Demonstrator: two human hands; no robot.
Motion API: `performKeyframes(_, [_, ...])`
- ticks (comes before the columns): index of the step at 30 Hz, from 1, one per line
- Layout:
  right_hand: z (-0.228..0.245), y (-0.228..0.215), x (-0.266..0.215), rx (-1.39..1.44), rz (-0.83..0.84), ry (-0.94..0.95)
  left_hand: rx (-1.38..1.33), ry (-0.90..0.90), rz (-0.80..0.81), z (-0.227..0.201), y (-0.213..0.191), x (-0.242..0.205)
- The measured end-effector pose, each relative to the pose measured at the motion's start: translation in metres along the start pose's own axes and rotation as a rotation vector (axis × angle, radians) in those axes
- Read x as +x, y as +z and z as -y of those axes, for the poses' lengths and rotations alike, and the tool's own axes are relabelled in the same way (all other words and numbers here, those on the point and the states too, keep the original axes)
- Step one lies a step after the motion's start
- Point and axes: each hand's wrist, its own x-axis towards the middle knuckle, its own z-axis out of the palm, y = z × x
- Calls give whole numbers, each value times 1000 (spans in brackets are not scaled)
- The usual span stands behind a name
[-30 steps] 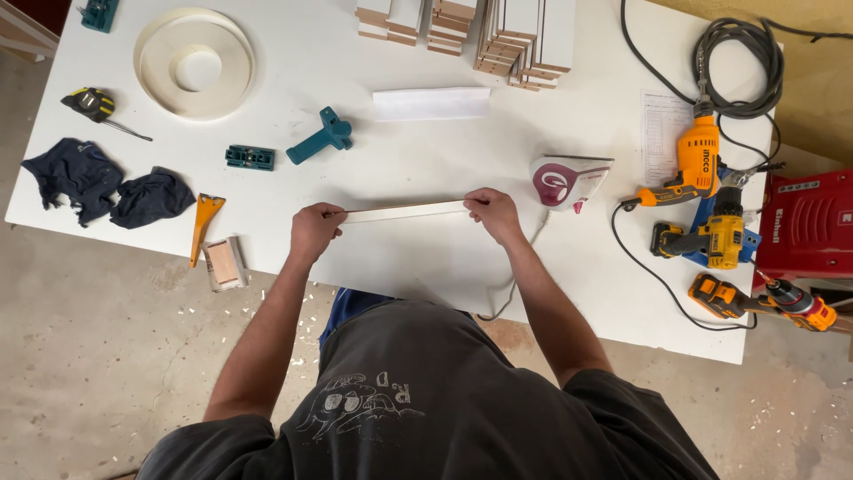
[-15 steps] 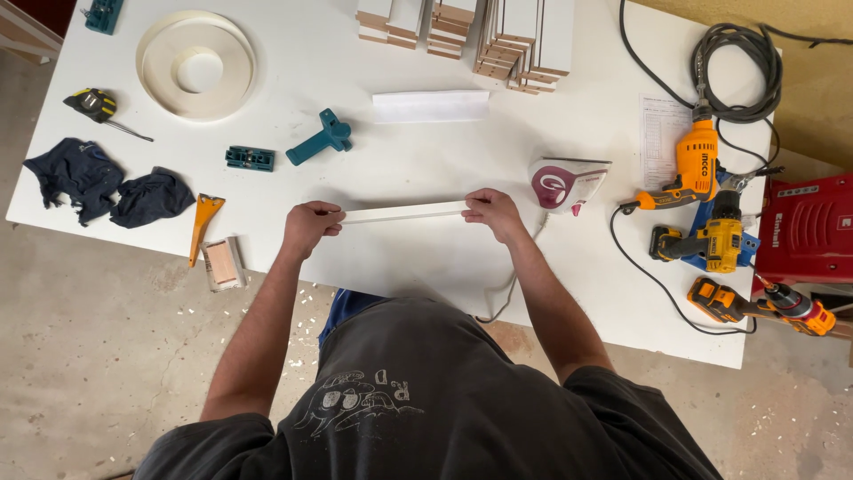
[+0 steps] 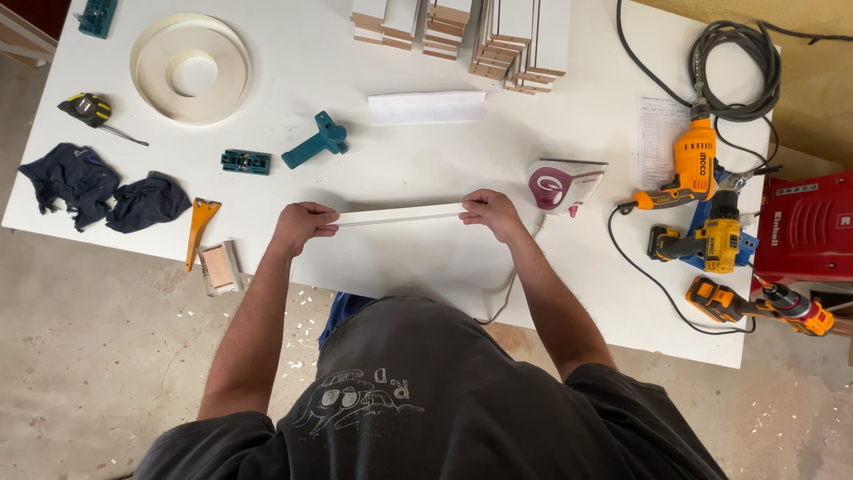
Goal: The person irons a white edge band onto a wooden plank using a household iron. They then use a hand-held edge trimmer to cut the band flush with the wood surface. The person sands the edges with a sanding block and a sanding sponge, then uses a small brush to clean the plank. Finally, they place the finished piece on a stack of similar planks.
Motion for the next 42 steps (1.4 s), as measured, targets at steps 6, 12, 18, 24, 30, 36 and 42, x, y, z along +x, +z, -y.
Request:
performKeyframes(6, [2, -1, 1, -12, 32, -12, -38, -28, 29, 5, -4, 9])
performKeyframes(12, [10, 1, -5, -84, 30, -39, 285, 4, 17, -25, 4, -2])
performKeyframes(18, [15, 5, -9, -61, 5, -25, 1156, 381, 4, -46, 48, 73])
performKeyframes(24, [12, 7, -4, -37, -20, -3, 1168, 822, -52, -84, 129, 212])
performKeyframes(30, [23, 9, -9, -27, -55, 27, 1403, 1013, -318, -60, 167, 347])
performKeyframes(36, [23, 9, -9, -15, -50, 37, 1369, 1049, -321, -81, 154, 277])
performKeyframes(42, [23, 8, -12, 15, -16, 29, 1275, 1656, -432, -54, 105, 115])
